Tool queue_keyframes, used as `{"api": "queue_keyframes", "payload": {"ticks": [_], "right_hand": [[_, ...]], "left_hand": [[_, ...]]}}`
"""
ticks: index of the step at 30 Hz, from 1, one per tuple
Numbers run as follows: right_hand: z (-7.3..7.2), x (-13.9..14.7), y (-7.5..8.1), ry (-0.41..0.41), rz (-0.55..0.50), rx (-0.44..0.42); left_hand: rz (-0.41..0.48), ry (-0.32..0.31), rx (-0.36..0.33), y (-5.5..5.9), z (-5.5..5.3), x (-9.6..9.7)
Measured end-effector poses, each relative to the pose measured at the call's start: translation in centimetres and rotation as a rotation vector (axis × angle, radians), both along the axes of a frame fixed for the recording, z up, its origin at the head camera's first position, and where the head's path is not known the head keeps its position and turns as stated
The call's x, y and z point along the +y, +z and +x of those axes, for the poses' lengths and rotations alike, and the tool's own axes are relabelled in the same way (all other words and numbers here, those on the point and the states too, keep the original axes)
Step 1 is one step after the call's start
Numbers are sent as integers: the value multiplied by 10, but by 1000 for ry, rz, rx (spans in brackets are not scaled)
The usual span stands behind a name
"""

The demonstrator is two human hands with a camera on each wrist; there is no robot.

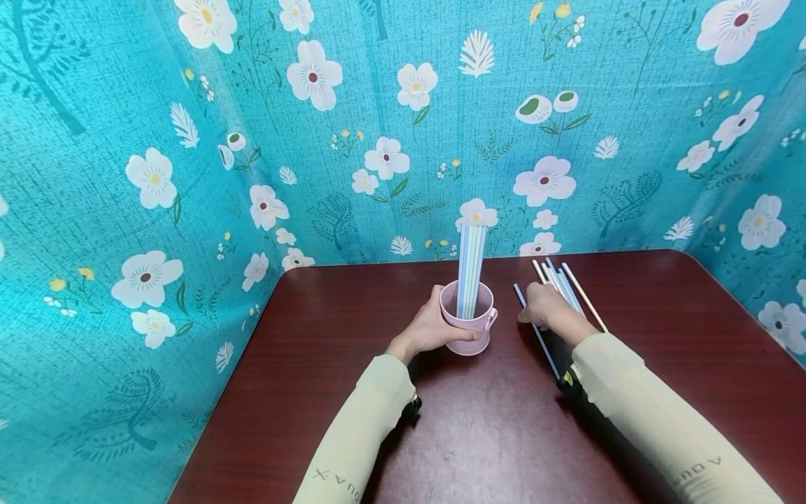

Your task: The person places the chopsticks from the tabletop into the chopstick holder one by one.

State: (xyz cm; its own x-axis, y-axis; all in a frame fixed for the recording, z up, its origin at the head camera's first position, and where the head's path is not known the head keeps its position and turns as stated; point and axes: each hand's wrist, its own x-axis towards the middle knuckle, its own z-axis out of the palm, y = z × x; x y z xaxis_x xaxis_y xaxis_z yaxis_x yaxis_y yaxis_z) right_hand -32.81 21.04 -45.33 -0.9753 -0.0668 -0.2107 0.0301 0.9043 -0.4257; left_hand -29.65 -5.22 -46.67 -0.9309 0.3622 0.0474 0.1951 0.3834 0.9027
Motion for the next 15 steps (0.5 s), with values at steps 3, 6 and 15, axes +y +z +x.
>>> {"api": "queue_keyframes", "payload": {"ticks": [3, 6, 15], "right_hand": [[0, -2, 1, -16, -6, -28], [-1, -2, 2, -7, -11, -49], [-4, 12, 12, 56, -136, -39]], "left_hand": [[-1, 3, 7, 1, 0, 0], [1, 2, 7, 0, -1, 0], [16, -11, -5, 0, 0, 0]]}}
